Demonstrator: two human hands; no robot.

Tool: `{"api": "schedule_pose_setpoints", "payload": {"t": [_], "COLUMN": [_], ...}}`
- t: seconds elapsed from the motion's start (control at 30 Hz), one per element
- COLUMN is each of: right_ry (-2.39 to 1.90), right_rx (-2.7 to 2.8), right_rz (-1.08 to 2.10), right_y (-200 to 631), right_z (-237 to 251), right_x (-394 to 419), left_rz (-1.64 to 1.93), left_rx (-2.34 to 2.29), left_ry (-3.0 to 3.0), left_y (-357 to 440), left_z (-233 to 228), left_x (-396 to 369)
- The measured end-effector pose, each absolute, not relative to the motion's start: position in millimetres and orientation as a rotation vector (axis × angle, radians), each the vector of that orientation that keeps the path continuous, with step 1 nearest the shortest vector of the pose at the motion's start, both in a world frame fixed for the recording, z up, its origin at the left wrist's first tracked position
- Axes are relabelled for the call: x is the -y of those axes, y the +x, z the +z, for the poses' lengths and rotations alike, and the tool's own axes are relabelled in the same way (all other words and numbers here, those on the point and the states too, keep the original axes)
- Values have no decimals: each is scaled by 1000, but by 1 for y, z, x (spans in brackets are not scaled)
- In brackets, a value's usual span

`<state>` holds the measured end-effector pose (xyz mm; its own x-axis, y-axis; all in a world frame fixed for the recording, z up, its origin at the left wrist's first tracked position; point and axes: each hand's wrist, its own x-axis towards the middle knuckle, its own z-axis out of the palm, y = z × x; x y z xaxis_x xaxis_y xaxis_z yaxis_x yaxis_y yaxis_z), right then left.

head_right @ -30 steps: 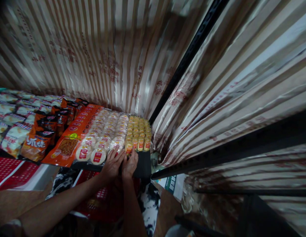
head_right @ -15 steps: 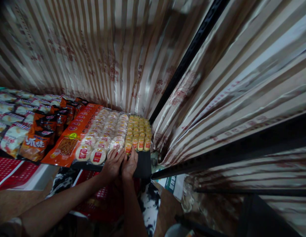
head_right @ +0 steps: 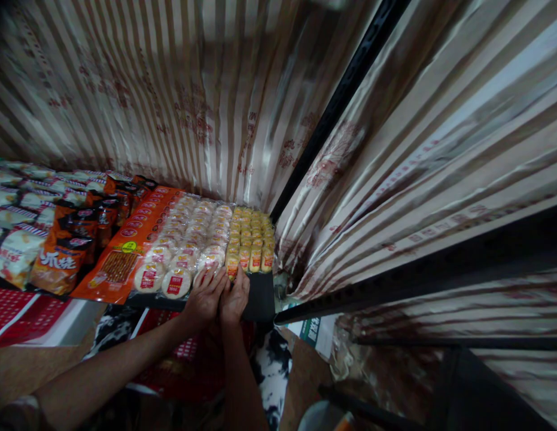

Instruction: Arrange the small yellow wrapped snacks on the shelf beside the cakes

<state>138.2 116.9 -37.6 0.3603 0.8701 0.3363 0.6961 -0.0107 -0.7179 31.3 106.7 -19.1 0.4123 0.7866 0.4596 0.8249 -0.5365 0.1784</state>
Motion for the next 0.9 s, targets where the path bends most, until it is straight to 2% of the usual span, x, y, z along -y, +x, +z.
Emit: {"api": "schedule_pose_setpoints", "payload": {"t": [0.6,0.9], "right_ry": [-1837,-1713], "right_rx": [1446,1379], "right_rz": [165,285], "right_y": [137,139], "right_z": [-41,-37], "right_x": [-118,-116], "left_rz": [-779,-786], "left_rx": [1391,1441], "left_ry": [-2565,-2644], "left_y": [30,33], "left_z": [-25,-24], "left_x": [-108,-107]}}
